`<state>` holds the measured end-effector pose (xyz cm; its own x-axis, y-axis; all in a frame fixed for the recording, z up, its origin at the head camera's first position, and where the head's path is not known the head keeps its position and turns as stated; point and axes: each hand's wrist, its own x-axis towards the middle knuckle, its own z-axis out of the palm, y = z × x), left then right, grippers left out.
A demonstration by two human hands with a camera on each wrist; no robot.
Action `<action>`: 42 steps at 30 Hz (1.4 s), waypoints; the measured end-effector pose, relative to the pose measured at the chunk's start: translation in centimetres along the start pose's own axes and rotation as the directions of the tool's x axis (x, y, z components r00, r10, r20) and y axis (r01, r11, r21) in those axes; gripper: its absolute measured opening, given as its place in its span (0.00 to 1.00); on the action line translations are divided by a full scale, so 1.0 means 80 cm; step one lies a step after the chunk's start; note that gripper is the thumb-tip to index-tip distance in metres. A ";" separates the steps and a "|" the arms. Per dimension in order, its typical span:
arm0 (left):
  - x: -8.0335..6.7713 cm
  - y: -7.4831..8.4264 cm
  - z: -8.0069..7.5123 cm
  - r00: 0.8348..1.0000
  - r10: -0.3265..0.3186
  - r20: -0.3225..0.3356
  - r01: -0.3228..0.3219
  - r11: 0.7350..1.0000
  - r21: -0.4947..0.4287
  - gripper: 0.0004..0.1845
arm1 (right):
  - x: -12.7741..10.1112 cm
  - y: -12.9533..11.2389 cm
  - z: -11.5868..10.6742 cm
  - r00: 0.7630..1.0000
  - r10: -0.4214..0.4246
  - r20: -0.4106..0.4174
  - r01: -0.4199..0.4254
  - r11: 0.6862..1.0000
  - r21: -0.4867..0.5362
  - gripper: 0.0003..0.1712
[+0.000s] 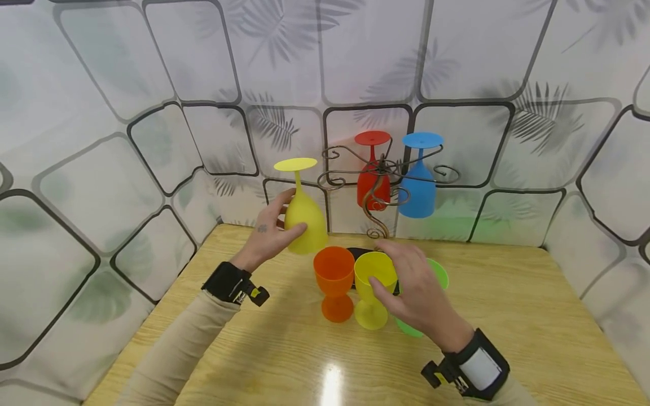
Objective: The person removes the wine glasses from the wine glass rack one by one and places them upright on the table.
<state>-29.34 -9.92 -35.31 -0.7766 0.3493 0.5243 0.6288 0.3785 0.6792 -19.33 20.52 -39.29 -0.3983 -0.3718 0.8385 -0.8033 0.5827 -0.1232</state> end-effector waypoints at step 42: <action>-0.037 0.047 -0.009 0.998 0.059 0.024 -0.052 0.973 -0.226 0.41 | 0.061 -0.032 0.050 0.892 -0.356 0.279 0.407 0.901 -0.152 0.52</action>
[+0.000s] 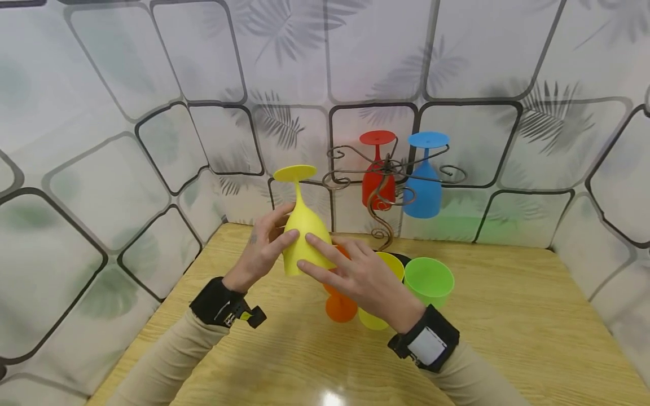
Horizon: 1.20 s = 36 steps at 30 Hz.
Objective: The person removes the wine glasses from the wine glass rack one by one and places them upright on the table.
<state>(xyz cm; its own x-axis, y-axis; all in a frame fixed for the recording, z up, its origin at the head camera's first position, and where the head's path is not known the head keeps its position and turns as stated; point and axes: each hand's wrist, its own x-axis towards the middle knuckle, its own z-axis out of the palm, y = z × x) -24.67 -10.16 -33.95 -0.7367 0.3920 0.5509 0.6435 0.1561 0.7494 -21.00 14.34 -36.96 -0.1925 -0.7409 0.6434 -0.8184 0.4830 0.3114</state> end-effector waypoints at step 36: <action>-0.026 -0.003 -0.006 0.983 -0.063 -0.175 0.084 0.989 0.118 0.14 | 0.025 -0.012 -0.003 0.951 0.269 -0.150 -0.167 0.859 0.483 0.45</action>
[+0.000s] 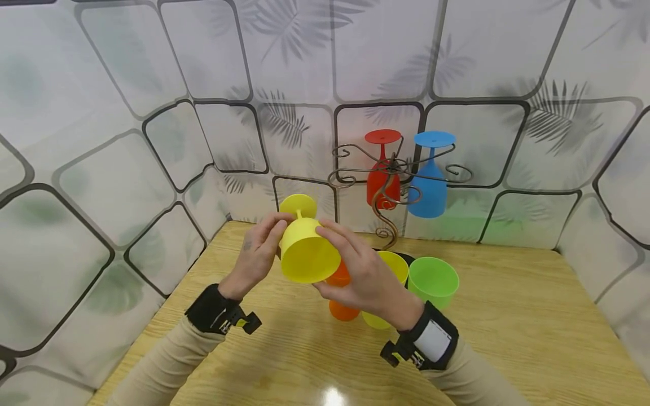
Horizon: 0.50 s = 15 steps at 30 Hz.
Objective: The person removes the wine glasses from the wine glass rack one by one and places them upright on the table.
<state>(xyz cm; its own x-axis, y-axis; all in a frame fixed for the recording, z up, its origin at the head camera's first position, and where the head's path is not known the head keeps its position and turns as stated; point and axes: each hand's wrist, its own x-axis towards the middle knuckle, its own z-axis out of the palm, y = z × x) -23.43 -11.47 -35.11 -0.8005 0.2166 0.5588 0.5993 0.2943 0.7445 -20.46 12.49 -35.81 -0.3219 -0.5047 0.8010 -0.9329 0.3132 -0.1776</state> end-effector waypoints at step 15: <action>-0.009 0.001 0.003 0.941 0.337 0.024 -0.338 0.940 0.043 0.11 | -0.003 -0.012 -0.004 0.962 0.273 0.020 -0.267 0.923 0.277 0.53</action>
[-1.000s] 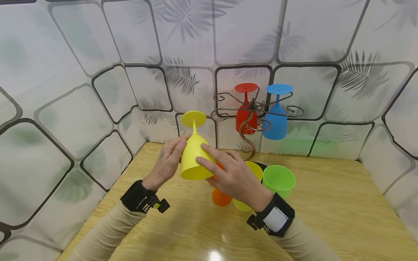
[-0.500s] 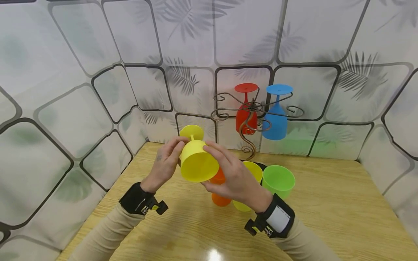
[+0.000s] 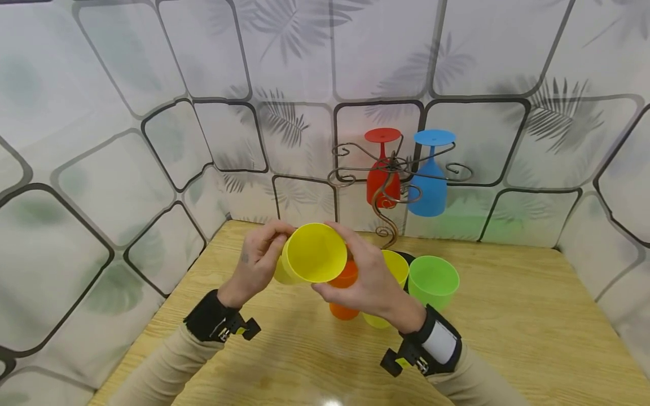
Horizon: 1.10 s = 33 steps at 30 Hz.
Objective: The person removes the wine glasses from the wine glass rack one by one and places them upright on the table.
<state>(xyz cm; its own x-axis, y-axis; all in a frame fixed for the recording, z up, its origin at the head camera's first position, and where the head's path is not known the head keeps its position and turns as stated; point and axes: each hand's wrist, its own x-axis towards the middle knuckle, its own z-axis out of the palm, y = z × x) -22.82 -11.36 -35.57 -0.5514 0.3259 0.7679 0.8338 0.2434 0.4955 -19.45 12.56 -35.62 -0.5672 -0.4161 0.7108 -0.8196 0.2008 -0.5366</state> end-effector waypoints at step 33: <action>-0.020 0.002 0.015 0.933 0.142 0.330 -0.079 0.977 -0.197 0.38 | -0.044 0.006 -0.010 0.989 0.099 0.108 -0.081 0.985 -0.155 0.47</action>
<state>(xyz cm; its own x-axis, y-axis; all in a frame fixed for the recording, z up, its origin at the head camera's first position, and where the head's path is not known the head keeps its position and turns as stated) -21.83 -10.75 -37.19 -0.4044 0.6401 0.6532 0.8635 0.0320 0.5033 -17.88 14.87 -38.00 -0.6334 -0.4875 0.6009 -0.7733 0.3688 -0.5158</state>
